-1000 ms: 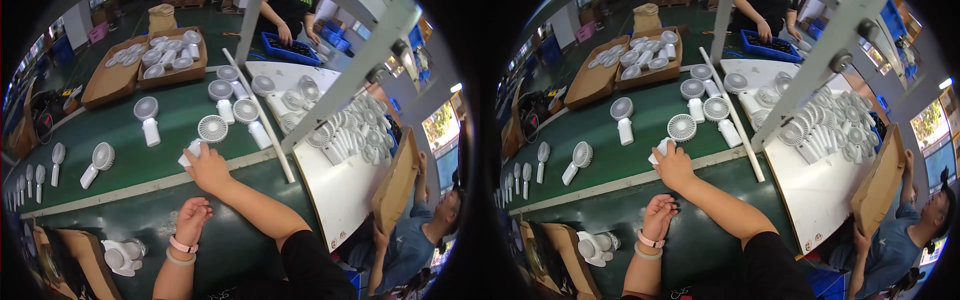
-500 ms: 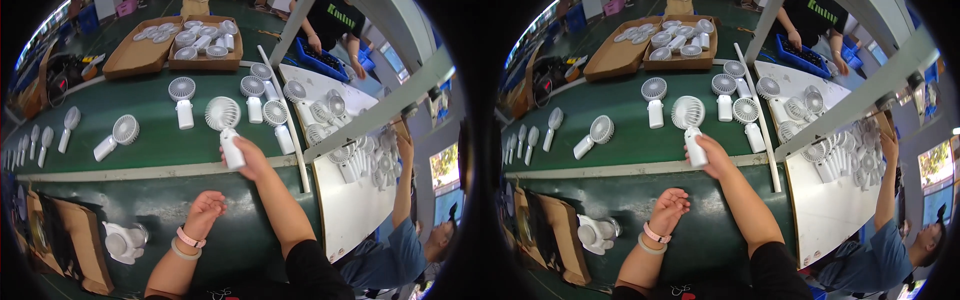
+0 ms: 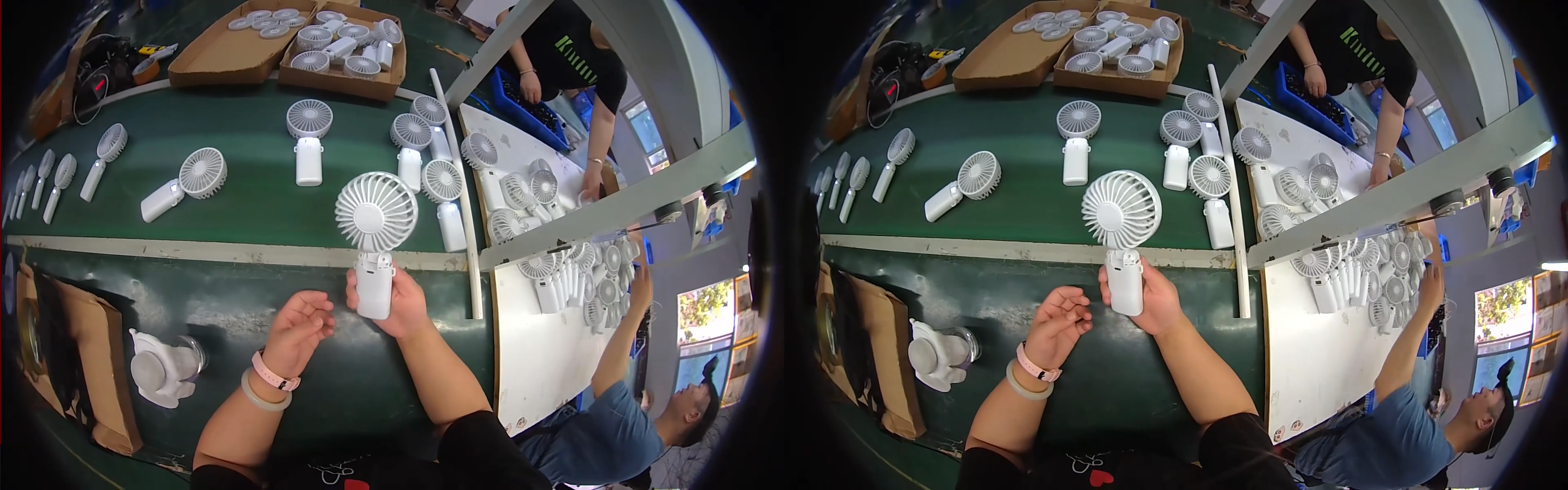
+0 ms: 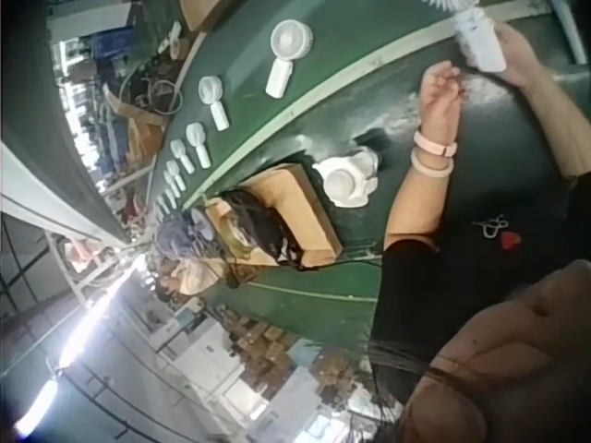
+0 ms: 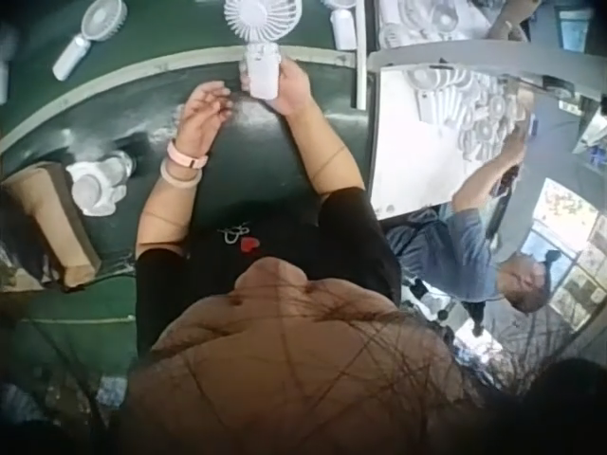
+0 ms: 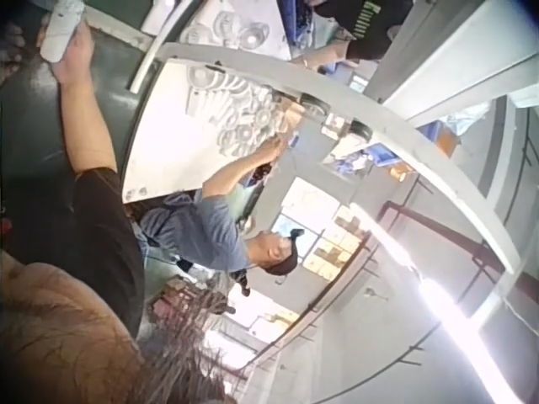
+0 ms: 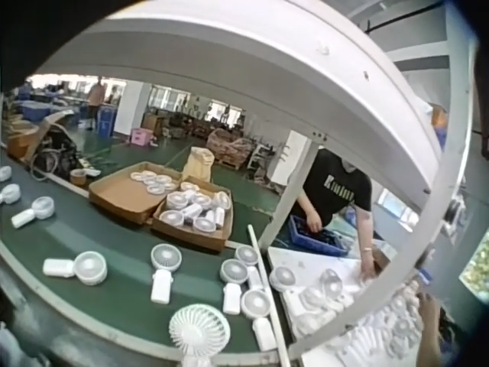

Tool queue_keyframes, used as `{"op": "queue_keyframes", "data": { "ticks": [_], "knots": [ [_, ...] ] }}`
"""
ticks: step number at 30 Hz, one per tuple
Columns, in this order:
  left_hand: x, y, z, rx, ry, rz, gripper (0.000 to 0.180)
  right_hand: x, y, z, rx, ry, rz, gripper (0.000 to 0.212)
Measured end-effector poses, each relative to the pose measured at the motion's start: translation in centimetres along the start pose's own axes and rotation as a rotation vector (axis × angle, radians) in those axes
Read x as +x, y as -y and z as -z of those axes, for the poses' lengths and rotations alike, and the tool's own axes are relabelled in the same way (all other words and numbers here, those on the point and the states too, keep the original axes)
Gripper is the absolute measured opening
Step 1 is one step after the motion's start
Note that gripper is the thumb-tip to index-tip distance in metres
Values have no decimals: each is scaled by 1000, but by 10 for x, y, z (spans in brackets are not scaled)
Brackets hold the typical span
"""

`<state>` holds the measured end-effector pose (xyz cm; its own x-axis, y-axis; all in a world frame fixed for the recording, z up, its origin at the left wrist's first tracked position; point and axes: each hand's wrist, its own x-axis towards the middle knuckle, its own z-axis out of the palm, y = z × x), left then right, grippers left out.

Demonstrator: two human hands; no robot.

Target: The person tests handheld electric fans by picking them up from a conveyor belt, pressing their power buttons by hand, and placing them onto a table.

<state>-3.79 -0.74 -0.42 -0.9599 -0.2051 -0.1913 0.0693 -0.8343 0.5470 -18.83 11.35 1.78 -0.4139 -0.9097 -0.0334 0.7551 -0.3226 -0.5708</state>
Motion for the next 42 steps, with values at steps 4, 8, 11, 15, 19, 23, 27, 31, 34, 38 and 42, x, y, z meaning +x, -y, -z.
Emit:
{"op": "queue_keyframes", "data": {
  "ticks": [4,8,11,15,19,23,27,31,34,38,42],
  "knots": [
    [2,4,-18,194,10,-101,62,-8,-3,-11,-152,-204,-47,43],
    [4,12,-16,428,78,-179,73,-5,-14,-14,-407,-254,50,40],
    [3,12,-20,399,47,-104,74,-6,-15,-11,-615,-224,96,37],
    [1,13,-18,429,41,-80,73,-6,-19,-13,-569,-256,110,35],
    [1,14,-17,440,45,-75,72,-7,-16,-17,-541,-242,109,34],
    [0,15,-15,453,47,-78,72,-6,-15,-15,-545,-222,93,34],
    [-1,14,-18,454,24,-73,72,-8,-17,-12,-539,-256,62,34],
    [-1,13,-20,472,31,-67,73,-6,-15,-13,-540,-245,83,34],
    [0,13,-18,453,43,-72,72,-5,-14,-14,-543,-241,88,34],
    [0,15,-17,442,40,-81,71,-6,-14,-13,-542,-235,87,35],
    [0,17,-15,446,37,-109,71,-6,-15,-13,-557,-236,61,35]
  ]
}}
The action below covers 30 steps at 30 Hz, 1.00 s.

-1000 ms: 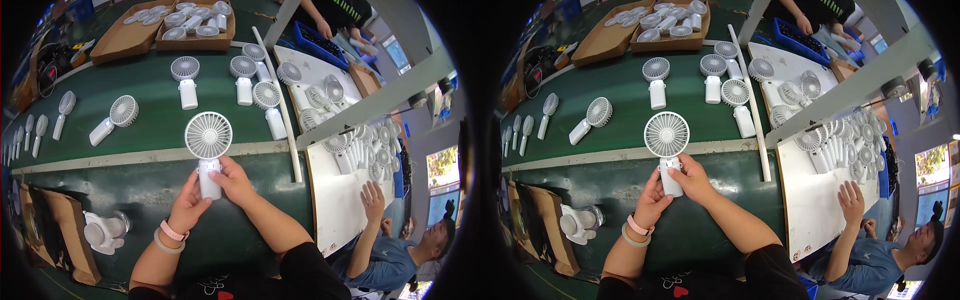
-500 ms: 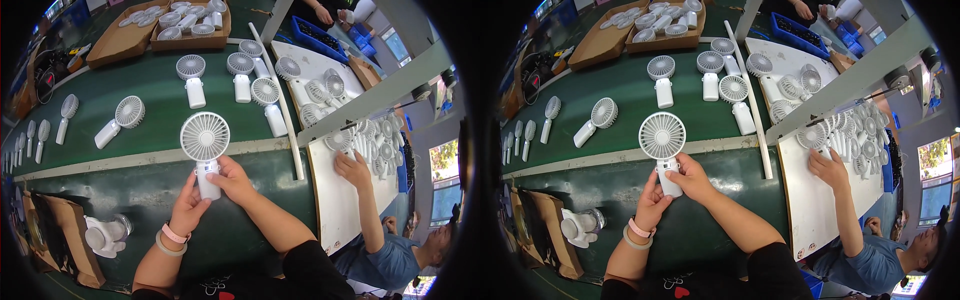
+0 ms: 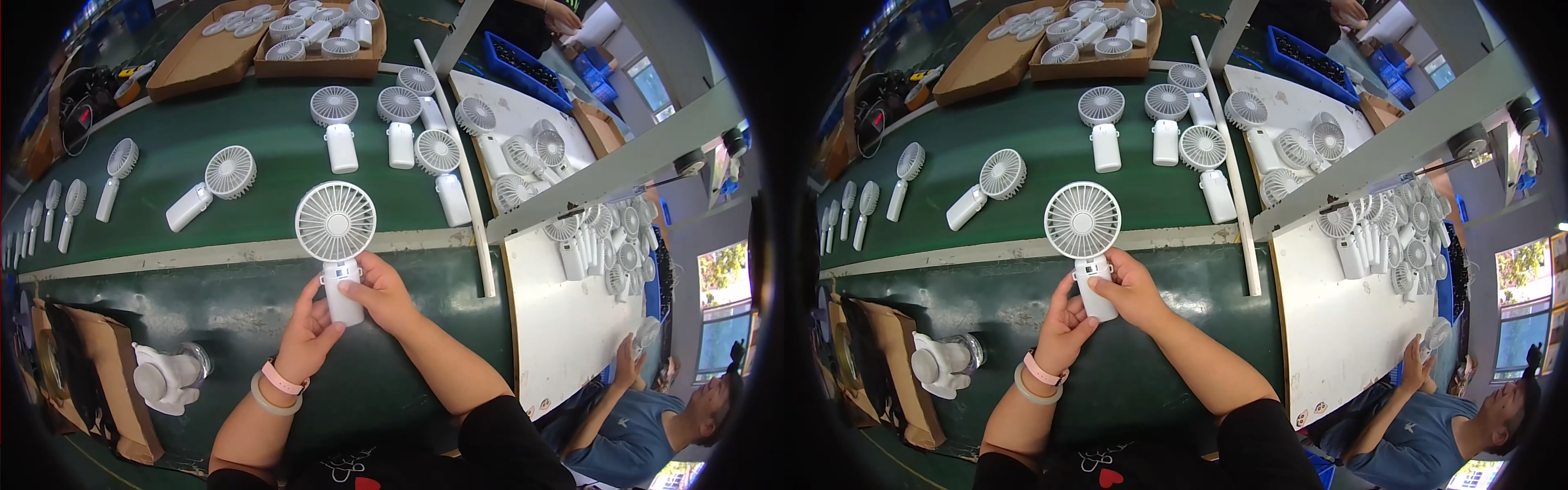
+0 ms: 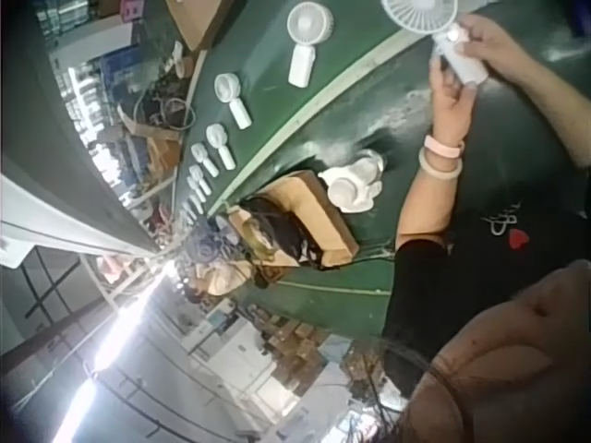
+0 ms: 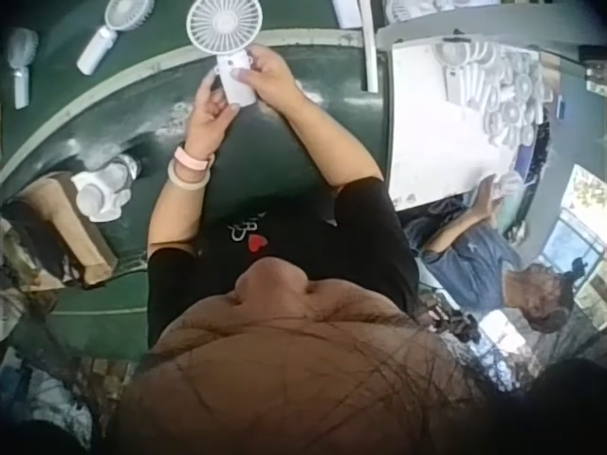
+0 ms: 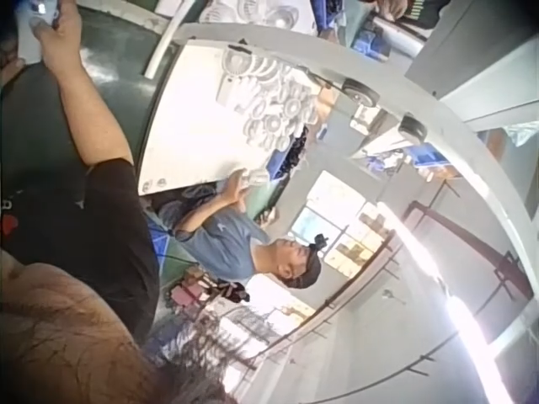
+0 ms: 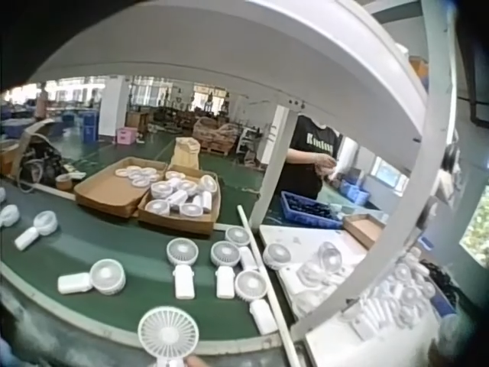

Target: The person tests handheld electric fans by picking them up from a conveyor belt, pressing their power buttons by hand, and placing them onto a table.

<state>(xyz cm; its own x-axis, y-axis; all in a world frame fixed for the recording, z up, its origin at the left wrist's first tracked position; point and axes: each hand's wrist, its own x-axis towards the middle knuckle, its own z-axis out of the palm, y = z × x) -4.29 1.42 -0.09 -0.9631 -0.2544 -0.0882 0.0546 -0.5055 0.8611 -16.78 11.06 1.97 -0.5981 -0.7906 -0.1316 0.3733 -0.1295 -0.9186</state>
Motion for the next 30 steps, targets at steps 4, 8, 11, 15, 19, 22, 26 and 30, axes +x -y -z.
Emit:
{"op": "queue_keyframes", "data": {
  "ticks": [4,8,11,15,19,22,26,30],
  "knots": [
    [1,-1,-1,-14,3,15,73,2,-2,1,25,-8,13,34],
    [2,-2,-2,-35,20,-21,73,0,2,5,-27,30,13,33],
    [3,-8,-4,-153,43,10,72,-1,5,2,-1,61,-24,33],
    [-2,-15,6,-267,22,202,68,-4,0,-6,-246,150,157,34],
    [0,-19,7,-288,-32,204,61,15,6,1,-587,-39,161,27],
    [-2,-21,11,-344,-54,223,61,54,23,5,-846,-226,371,21],
    [-2,-21,4,-362,-47,218,62,125,29,39,-1443,-464,529,45],
    [-2,-20,8,-369,-67,203,61,166,38,46,-1643,-599,371,54]
  ]
}}
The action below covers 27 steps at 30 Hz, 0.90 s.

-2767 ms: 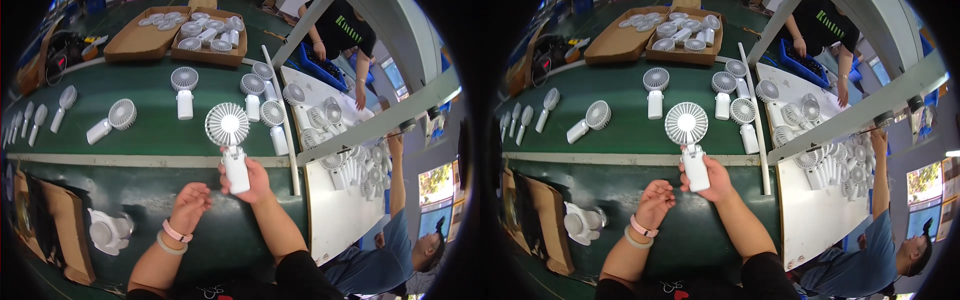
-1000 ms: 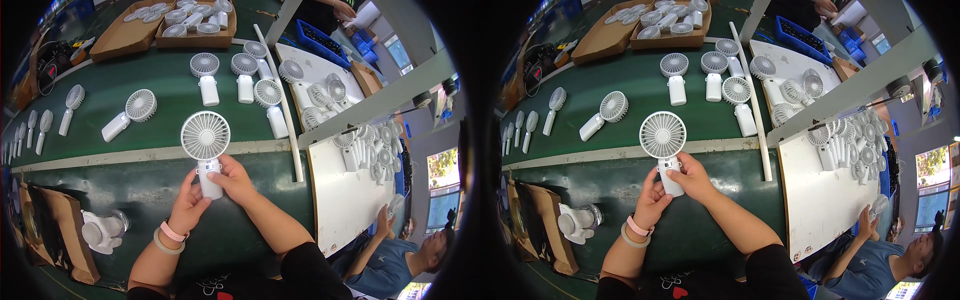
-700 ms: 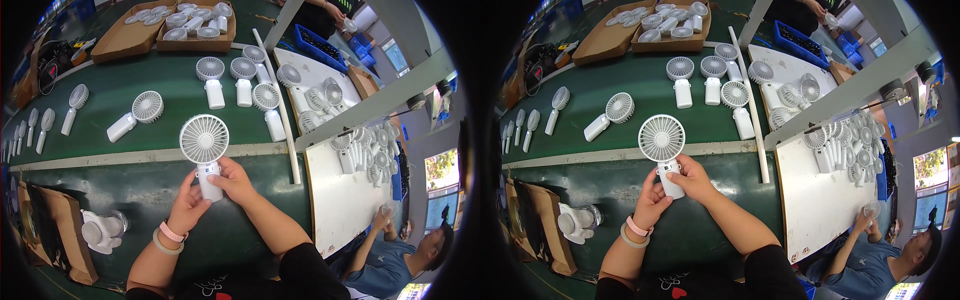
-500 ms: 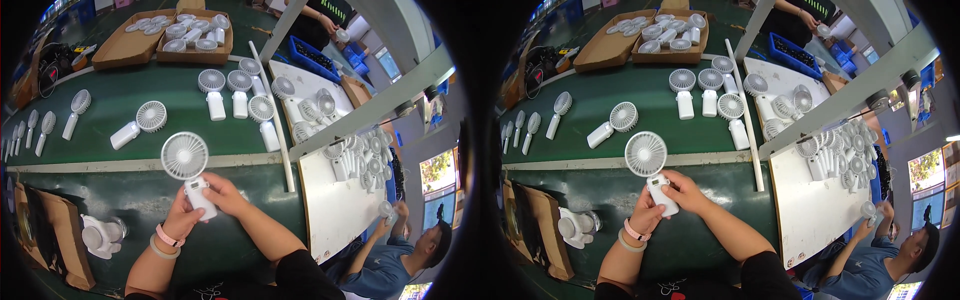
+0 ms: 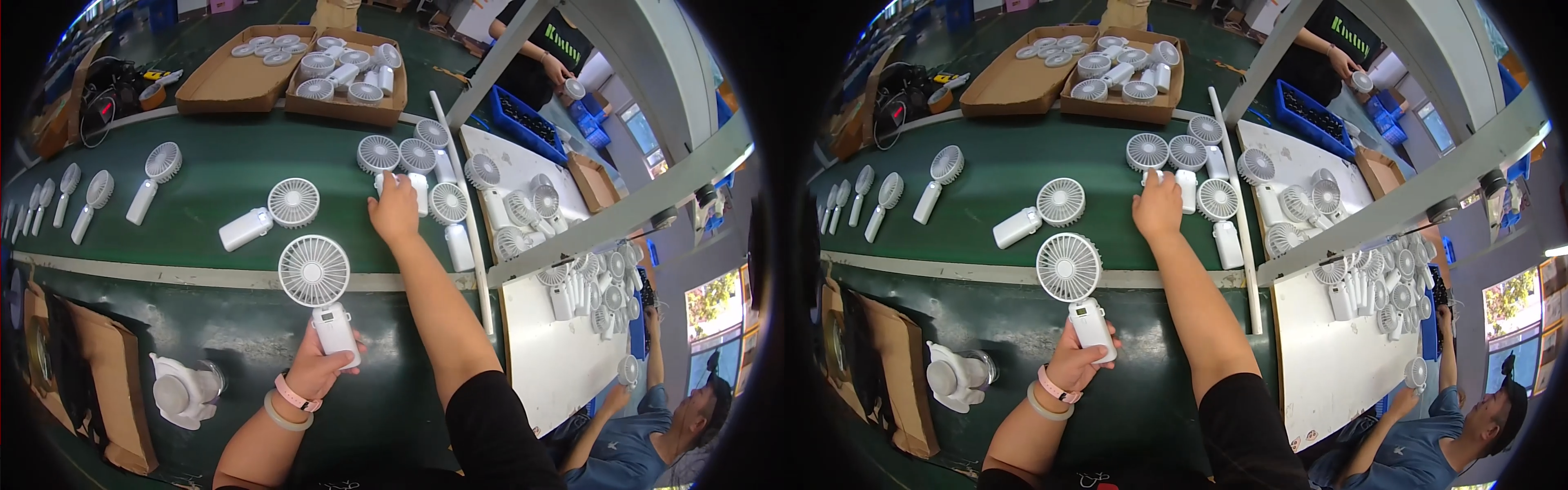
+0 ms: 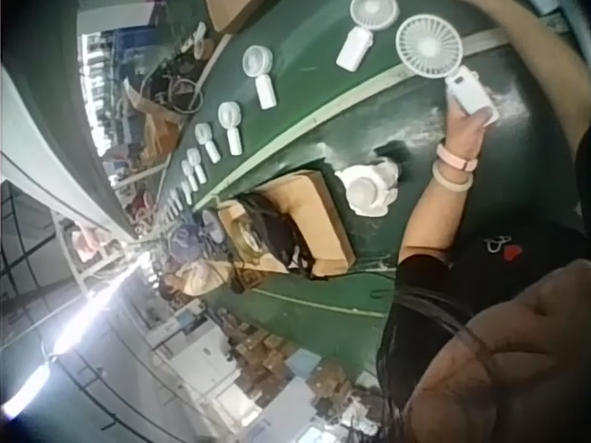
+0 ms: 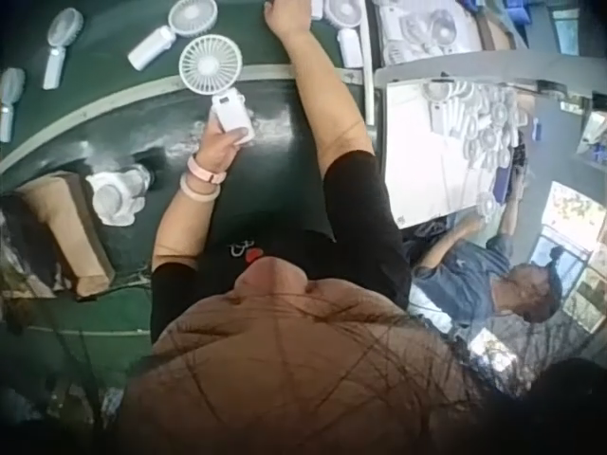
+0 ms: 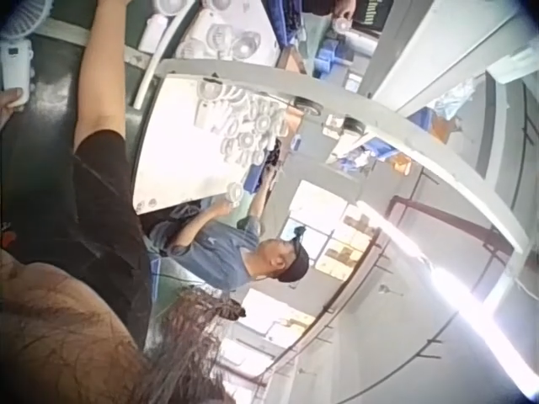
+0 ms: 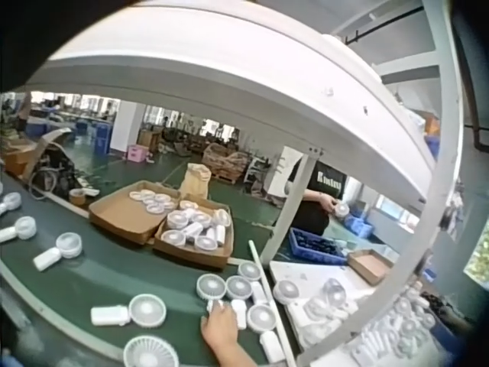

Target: The person tests handheld electric fans by picking them up from a conveyor belt, pressing their power buttons by hand, and placing them onto a table.

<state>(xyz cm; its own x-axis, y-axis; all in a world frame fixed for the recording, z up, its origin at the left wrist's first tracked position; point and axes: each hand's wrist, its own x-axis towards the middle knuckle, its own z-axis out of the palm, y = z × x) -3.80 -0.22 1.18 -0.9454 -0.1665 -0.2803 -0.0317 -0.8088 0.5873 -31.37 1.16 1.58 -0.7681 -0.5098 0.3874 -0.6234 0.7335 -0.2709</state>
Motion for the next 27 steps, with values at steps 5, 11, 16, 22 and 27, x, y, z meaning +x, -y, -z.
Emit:
{"op": "queue_keyframes", "data": {
  "ticks": [5,11,16,22,27],
  "knots": [
    [2,0,1,-21,22,-36,57,-11,-3,8,-14,229,-110,59],
    [3,6,-1,-1,57,-33,43,-78,-32,49,1026,528,-419,56],
    [3,5,8,-21,15,-78,38,-133,-5,97,2211,719,-433,51],
    [2,4,9,-91,46,-104,38,-169,7,90,2330,650,-325,56],
    [2,6,12,-63,84,-82,40,-171,1,79,2383,724,-401,59]
  ]
}}
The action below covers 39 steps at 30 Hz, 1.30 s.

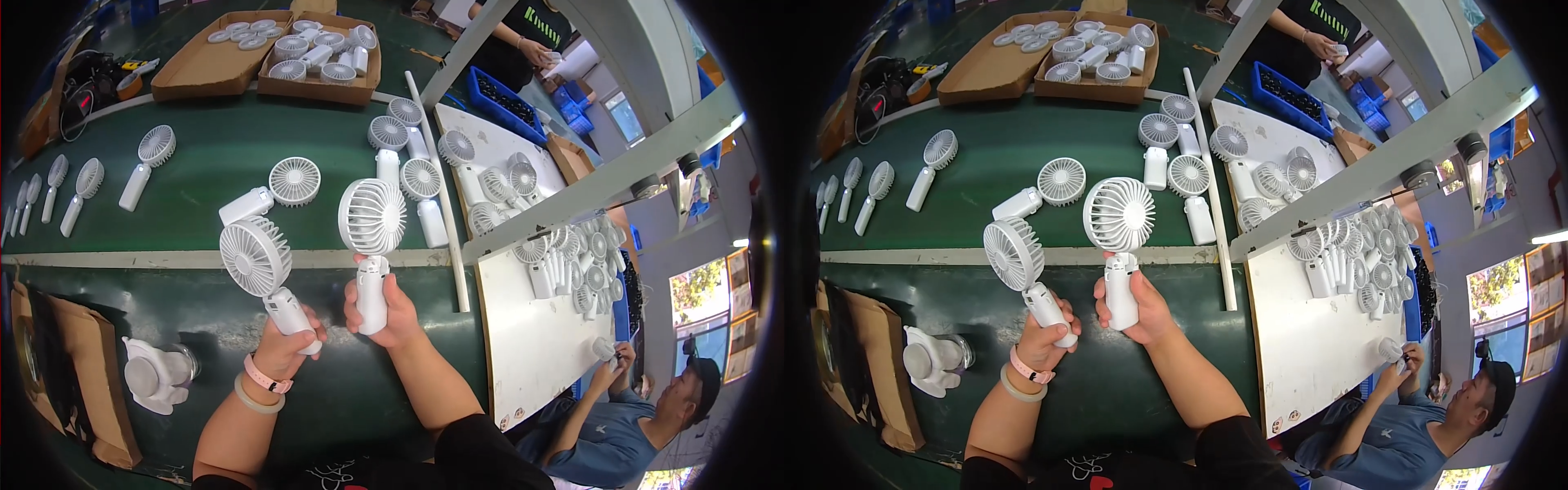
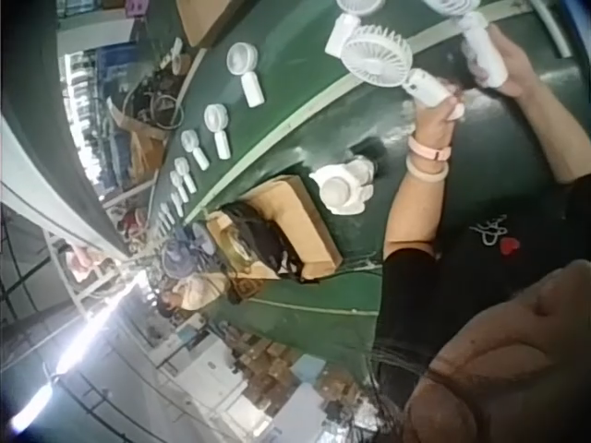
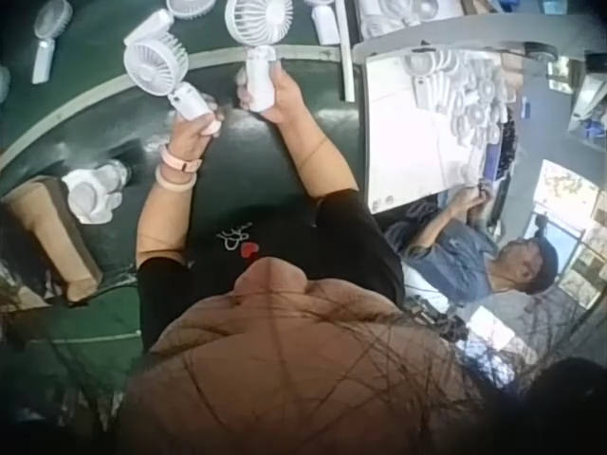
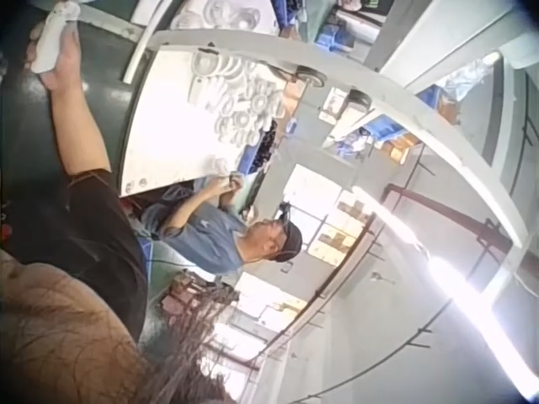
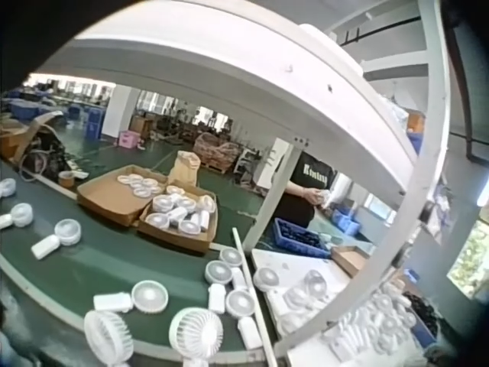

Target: The person tests handheld electric fans by picking them up from a conveyor belt, pressing their power buttons by hand, and placing them onto a table.

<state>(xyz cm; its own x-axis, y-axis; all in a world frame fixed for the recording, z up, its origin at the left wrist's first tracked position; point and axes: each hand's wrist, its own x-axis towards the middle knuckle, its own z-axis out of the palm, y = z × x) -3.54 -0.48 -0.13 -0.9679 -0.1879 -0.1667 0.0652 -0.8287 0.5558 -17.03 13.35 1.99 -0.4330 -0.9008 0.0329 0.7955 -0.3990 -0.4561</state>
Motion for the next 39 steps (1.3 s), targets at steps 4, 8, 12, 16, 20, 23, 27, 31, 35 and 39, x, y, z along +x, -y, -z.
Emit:
{"op": "queue_keyframes", "data": {
  "ticks": [4,8,12,16,20,23,27,31,35,39],
  "knots": [
    [-1,-1,-1,-30,20,8,40,0,0,8,-35,61,-25,58],
    [-1,-2,-3,-67,-2,14,40,7,-1,-3,-104,-14,74,59],
    [-1,-2,-5,-108,-22,13,40,6,1,3,-34,-87,33,57],
    [-1,-1,-4,-95,-33,12,40,3,-6,-5,-273,-208,150,50],
    [-1,1,-2,18,-53,7,42,3,-9,-13,-454,-317,119,50],
    [0,6,-4,46,-46,-42,43,3,-8,-11,-521,-314,103,46],
    [0,7,-8,-12,-69,-114,35,6,-8,-11,-541,-359,95,42],
    [0,6,-9,-40,-58,-91,35,7,-8,-7,-573,-387,111,42],
    [2,4,-5,32,-52,-66,35,7,-6,-6,-544,-393,90,40],
    [2,5,-4,15,-43,-74,39,10,-9,-4,-520,-421,119,36]
  ]
}}
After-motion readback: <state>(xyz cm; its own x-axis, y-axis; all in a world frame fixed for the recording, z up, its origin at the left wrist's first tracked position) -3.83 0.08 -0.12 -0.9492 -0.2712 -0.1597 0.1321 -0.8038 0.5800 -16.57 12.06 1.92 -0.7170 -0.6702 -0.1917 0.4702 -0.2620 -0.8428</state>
